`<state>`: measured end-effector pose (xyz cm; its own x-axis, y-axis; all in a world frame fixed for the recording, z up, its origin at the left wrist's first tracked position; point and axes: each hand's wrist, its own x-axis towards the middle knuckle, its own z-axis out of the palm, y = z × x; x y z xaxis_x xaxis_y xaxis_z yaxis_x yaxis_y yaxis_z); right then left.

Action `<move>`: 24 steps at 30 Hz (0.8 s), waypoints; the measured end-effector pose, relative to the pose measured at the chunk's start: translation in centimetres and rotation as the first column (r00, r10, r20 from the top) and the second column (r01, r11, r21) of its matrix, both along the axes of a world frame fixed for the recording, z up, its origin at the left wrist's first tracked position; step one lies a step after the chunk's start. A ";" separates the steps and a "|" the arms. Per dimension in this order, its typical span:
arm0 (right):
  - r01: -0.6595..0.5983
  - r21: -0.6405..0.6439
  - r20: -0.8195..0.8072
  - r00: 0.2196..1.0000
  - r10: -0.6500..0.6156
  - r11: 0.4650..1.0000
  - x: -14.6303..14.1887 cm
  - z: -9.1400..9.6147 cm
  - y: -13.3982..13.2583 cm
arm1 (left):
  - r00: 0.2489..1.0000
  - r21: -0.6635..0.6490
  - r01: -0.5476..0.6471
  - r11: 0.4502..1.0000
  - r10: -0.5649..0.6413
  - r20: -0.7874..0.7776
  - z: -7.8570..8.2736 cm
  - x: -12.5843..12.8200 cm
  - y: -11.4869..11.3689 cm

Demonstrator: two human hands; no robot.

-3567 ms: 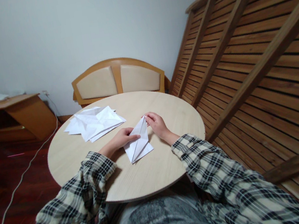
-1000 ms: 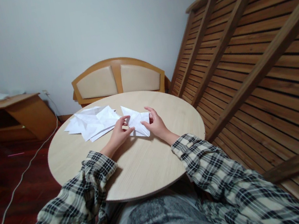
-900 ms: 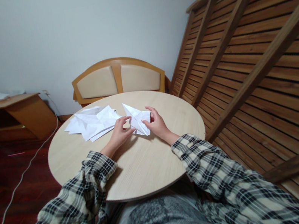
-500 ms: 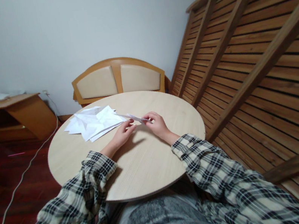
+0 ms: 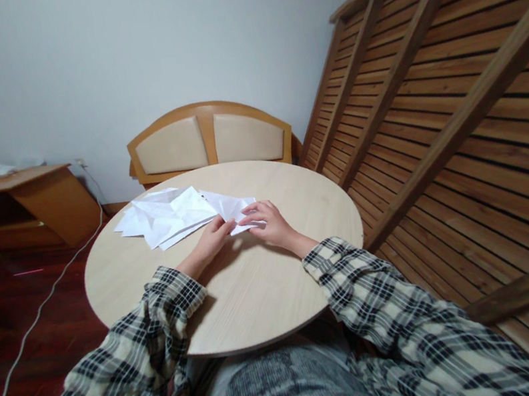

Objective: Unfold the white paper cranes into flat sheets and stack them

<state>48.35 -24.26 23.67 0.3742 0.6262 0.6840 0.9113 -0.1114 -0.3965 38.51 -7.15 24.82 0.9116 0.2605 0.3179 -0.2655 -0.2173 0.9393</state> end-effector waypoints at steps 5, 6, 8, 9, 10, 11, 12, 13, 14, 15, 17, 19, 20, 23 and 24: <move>-0.033 -0.053 0.019 0.999 0.034 0.998 -0.3 0.2 0.0 | 0.999 -0.236 0.010 0.972 0.000 0.041 -0.7 0.8 0.4; -0.036 -0.052 0.021 0.999 0.037 0.998 -0.3 0.3 0.0 | 0.999 -0.279 0.011 0.960 -0.001 0.036 -0.7 1.0 0.5; -0.040 -0.031 0.021 0.999 0.041 0.999 -0.2 0.3 0.0 | 1.000 -0.341 -0.002 0.940 0.006 0.009 -0.7 1.1 0.6; -0.038 -0.009 0.018 0.999 0.038 0.999 -0.2 0.3 0.0 | 1.000 -0.360 -0.017 0.933 0.015 -0.007 -0.7 1.1 0.6; -0.029 0.019 0.012 1.000 0.029 0.999 -0.1 0.4 0.0 | 0.999 -0.369 -0.035 0.929 0.027 -0.026 -0.6 1.1 0.6; -0.013 0.051 0.001 1.000 0.013 0.999 -0.1 0.4 -0.1 | 0.998 -0.367 -0.059 0.928 0.046 -0.045 -0.5 1.0 0.6; 0.009 0.084 -0.013 1.000 -0.008 0.996 -0.1 0.5 -0.1 | 0.996 -0.357 -0.086 0.930 0.067 -0.063 -0.4 1.0 0.6; 0.032 0.112 -0.029 0.999 -0.029 0.993 0.0 0.5 -0.1 | 0.993 -0.340 -0.112 0.934 0.090 -0.080 -0.3 0.9 0.6; 0.055 0.134 -0.044 0.998 -0.049 0.990 0.0 0.6 -0.1 | 0.990 -0.321 -0.133 0.938 0.108 -0.095 -0.2 0.8 0.6; 0.075 0.152 -0.059 0.996 -0.067 0.986 0.0 0.6 -0.2 | 0.988 -0.303 -0.144 0.942 0.118 -0.104 -0.1 0.7 0.6; 0.112 0.190 -0.079 0.992 -0.099 0.975 0.0 0.7 -0.2 | 0.988 -0.281 -0.140 0.949 0.113 -0.109 0.1 0.6 0.5; 0.139 0.226 -0.089 0.989 -0.122 0.964 0.0 0.7 -0.2 | 0.989 -0.270 -0.125 0.955 0.100 -0.107 0.3 0.5 0.5; 0.149 0.238 -0.094 0.987 -0.130 0.960 0.0 0.7 -0.2 | 0.989 -0.266 -0.122 0.956 0.097 -0.108 0.3 0.4 0.5; 0.150 0.232 -0.117 0.985 -0.126 0.961 0.1 0.7 -0.2 | 0.986 -0.259 -0.138 0.956 0.109 -0.123 0.4 0.4 0.5; 0.145 0.222 -0.125 0.985 -0.119 0.964 0.0 0.7 -0.1 | 0.985 -0.257 -0.146 0.955 0.117 -0.125 0.4 0.5 0.5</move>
